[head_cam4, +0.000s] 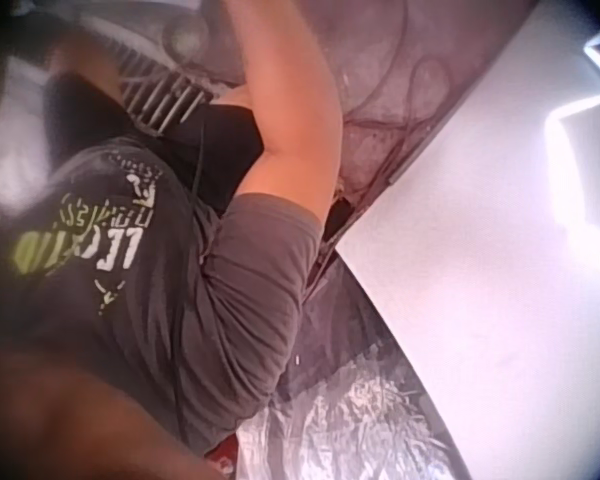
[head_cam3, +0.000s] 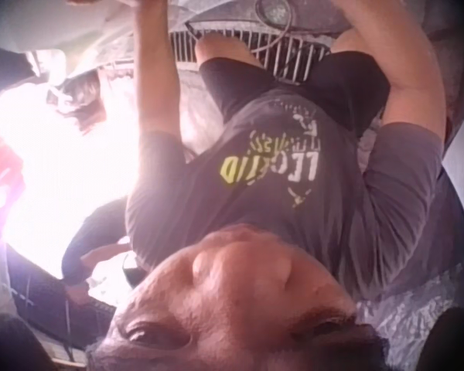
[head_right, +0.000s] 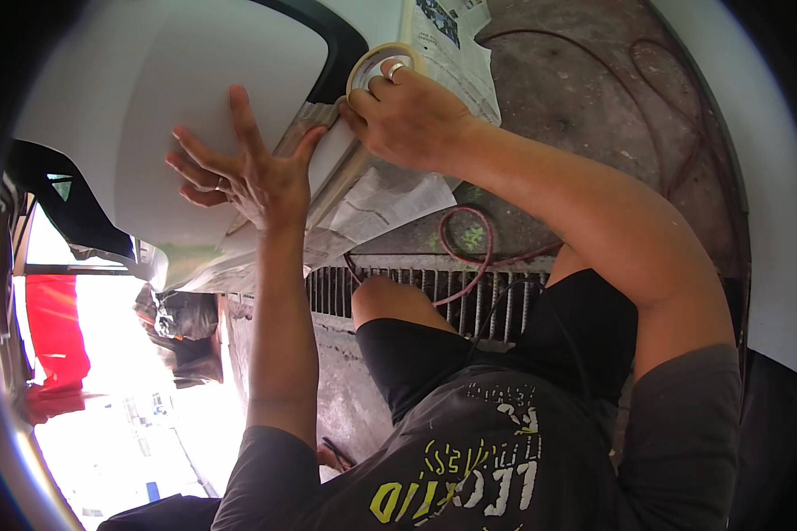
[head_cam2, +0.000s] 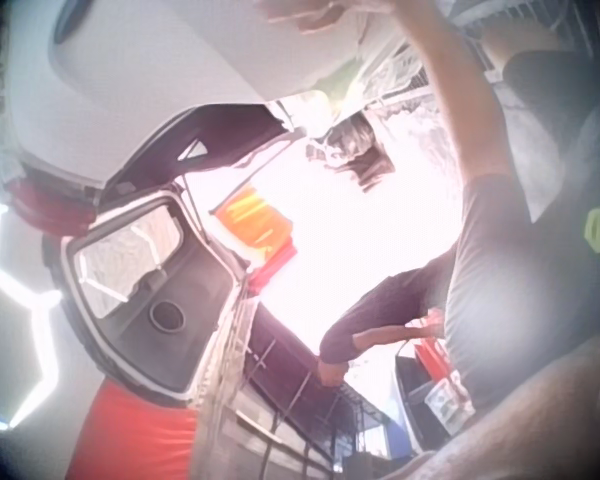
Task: The person applies masking tape to the edges of a white car bumper to protect adjacent areas. They smooth the tape along the contours and cut pieces as needed.
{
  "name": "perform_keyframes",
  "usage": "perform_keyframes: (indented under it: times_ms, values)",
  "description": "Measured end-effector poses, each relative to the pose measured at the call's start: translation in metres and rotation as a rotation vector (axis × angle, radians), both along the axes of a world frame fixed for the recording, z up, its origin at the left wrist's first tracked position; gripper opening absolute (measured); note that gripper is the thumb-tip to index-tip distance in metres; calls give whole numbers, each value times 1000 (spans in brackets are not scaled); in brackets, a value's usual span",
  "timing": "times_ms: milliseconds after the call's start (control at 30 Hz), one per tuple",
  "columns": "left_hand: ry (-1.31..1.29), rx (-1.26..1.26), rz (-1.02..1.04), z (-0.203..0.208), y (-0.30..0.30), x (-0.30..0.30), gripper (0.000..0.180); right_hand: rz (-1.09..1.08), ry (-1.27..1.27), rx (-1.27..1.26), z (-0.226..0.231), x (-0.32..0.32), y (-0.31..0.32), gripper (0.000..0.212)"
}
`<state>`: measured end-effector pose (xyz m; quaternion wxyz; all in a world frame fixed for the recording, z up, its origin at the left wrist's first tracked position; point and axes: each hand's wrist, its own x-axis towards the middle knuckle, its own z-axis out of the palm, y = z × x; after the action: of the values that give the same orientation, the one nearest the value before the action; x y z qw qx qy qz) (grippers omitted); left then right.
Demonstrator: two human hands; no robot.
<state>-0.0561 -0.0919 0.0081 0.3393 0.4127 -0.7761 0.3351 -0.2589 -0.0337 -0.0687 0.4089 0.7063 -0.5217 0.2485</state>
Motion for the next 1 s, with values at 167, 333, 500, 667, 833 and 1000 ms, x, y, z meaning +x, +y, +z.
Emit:
perform_keyframes:
  times_ms: [167,333,500,667,833,1000]
  values:
    - [22,63,-11,-1,10,-11,116,18,6,-19,5,-10,3,39]
    - [-26,136,-52,1,27,-27,110,30,-4,-21,6,-14,-1,38]
    - [-125,138,-81,7,13,-39,105,41,15,10,14,-13,-2,34]
    - [-195,150,-80,14,11,-53,105,88,163,83,38,-30,-4,22]
    - [-151,134,-46,4,6,-53,110,157,323,70,79,-30,-8,10]
    - [-196,91,52,13,11,-48,120,-24,-114,-40,131,-101,56,19]
